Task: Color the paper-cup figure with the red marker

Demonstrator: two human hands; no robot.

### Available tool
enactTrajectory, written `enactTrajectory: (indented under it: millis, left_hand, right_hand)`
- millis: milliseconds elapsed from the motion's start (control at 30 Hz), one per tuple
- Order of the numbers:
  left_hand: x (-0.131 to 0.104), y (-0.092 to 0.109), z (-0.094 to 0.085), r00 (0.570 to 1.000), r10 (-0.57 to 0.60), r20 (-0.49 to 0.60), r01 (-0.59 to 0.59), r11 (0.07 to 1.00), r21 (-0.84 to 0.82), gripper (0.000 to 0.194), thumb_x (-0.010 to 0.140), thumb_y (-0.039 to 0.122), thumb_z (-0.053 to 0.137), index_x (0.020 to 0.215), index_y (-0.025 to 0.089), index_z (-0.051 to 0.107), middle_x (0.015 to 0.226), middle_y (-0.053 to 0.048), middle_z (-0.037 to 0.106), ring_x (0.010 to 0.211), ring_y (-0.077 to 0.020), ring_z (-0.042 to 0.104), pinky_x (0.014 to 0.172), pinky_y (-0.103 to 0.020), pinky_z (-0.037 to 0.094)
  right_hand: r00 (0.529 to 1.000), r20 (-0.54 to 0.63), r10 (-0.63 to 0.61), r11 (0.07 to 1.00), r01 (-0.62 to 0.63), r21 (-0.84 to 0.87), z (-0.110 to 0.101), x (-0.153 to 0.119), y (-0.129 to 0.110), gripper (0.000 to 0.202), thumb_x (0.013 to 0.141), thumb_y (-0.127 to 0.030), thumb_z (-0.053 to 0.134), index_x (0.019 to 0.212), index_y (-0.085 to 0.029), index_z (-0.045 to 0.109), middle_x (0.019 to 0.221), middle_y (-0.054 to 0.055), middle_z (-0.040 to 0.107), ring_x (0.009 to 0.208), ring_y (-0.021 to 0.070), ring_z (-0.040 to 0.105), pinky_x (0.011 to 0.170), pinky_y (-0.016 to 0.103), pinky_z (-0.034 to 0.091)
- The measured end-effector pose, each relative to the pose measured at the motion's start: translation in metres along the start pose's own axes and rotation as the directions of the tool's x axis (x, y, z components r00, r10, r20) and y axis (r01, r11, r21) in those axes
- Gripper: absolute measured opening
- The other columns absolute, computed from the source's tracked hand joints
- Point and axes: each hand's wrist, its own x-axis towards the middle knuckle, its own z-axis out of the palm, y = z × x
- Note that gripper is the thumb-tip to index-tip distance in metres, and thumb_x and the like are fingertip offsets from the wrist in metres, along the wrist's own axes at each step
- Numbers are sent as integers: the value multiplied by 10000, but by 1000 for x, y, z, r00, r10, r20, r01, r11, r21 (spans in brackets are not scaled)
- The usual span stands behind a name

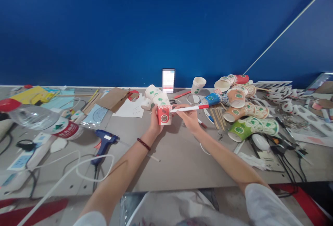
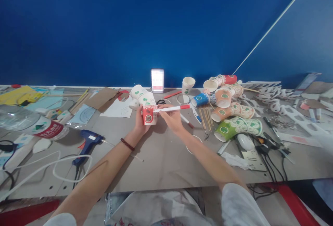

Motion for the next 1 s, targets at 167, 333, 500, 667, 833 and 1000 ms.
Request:
enactTrajectory:
  millis: [167,333,500,667,833,1000]
  left_hand:
    - [-3,1,0,999,-21,41,22,999,-24,410,868,511,587,987,139,711,843,-104,762,735,-239,720,734,-365,575]
    - [-2,-3,0,997,-72,19,72,997,8,454,869,552,560,963,135,713,774,-104,745,662,-235,700,667,-361,565]
    - [-2,-10,2,994,-108,28,108,994,25,465,898,539,525,958,120,717,814,-121,759,685,-239,711,672,-356,568]
    - [-2,-12,2,992,-125,10,125,992,24,456,878,547,575,997,130,718,788,-112,754,723,-276,728,759,-404,577]
    - [-2,-13,2,989,-145,-21,146,989,36,462,899,540,542,991,121,712,772,-113,752,668,-267,718,721,-410,585]
    - [-3,-12,2,985,-167,-30,168,985,38,482,947,503,466,965,86,707,784,-130,758,660,-241,722,667,-354,586]
  right_hand:
    - [1000,-19,-20,1000,20,-15,-3,-4,2,253,747,-421,778,883,-215,723,1061,97,772,940,245,737,796,363,615]
    - [999,-28,-15,997,13,-79,-15,-22,7,200,749,-400,789,858,-245,724,1064,77,790,1078,280,731,953,430,587]
    - [1000,4,11,998,-11,-63,-21,-40,9,116,756,-374,769,787,-283,704,969,53,812,1171,309,705,982,486,564]
    - [1000,10,-14,993,15,-121,-21,-47,12,74,752,-363,767,776,-317,714,905,37,804,1194,335,690,1005,542,537]
    - [998,29,-57,989,60,-138,-21,-50,13,67,767,-326,765,789,-285,717,888,50,796,1191,343,692,1010,519,532]
    - [997,24,-78,981,81,-175,-23,-50,18,54,791,-318,746,808,-276,716,922,52,799,1149,330,715,967,490,553]
